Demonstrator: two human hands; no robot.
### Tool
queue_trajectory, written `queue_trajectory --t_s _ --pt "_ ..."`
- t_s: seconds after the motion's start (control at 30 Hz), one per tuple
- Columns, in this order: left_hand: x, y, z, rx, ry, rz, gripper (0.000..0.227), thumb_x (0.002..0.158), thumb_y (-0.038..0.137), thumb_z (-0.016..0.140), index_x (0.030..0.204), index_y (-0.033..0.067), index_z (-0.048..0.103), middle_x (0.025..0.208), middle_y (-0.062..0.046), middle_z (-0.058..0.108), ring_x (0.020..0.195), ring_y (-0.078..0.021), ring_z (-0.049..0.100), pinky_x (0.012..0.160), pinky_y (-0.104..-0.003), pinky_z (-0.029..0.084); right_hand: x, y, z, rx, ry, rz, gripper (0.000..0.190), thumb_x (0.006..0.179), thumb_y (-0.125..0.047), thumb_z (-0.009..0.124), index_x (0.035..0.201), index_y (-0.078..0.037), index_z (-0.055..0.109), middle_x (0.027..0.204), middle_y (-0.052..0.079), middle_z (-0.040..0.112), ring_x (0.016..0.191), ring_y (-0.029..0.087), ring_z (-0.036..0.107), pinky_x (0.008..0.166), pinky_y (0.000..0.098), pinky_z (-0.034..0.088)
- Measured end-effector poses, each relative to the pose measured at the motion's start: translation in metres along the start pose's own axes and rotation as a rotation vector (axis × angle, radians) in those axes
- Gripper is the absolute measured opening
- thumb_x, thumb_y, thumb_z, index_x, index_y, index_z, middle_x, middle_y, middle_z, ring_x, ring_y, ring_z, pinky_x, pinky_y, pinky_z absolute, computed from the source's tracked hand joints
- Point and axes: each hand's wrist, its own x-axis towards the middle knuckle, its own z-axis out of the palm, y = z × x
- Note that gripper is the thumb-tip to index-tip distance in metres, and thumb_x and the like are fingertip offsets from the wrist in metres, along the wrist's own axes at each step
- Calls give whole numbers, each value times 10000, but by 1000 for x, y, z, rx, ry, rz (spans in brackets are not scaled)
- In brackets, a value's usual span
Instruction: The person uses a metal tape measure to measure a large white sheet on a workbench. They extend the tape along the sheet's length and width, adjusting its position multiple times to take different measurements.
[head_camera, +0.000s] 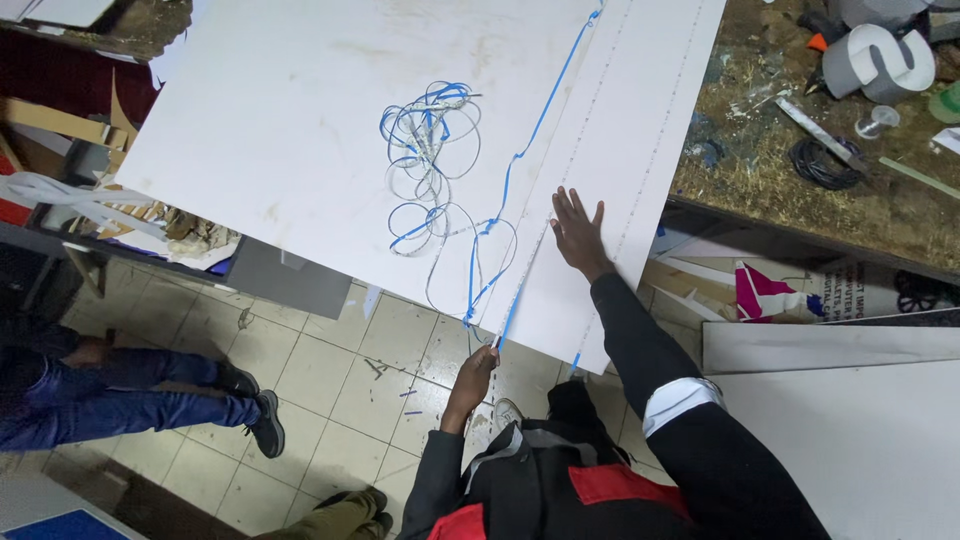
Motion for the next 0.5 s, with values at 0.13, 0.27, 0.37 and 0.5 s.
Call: queue_trajectory --t_s 0.13,0.27,0.37,0.5 --pt "-4 -2 -3 29 -9 17 387 1245 345 406 951 180 597 695 -56 472 627 -186 463 670 -413 397 -18 -3 9 -18 6 -27 599 1272 -405 314 1837 -214 264 1940 9 175 1783 274 122 1354 816 -18" --pt "-3 -6 -4 88 -40 19 409 1247 384 395 968 168 603 700 -77 486 626 -204 476 668 -414 387 -33 -7 18 -6 -13 -33 580 1265 -378 339 1826 -237 295 1935 -12 189 1782 297 113 1344 838 6" --pt "-2 -7 -4 91 -46 -3 398 1243 381 416 965 175 614 683 -62 494 606 -184 461 654 -391 379 -37 -10 22 -30 -19 -37 576 1260 -361 366 1825 -264 307 1934 -29 194 1785 318 91 1339 847 35" --pt "-2 -8 -5 56 -80 -25 375 1225 379 450 959 182 627 710 -74 526 615 -180 470 653 -387 386 -36 -10 24 28 -15 -31 567 1263 -377 364 1820 -280 324 1929 -17 221 1782 348 94 1322 868 22"
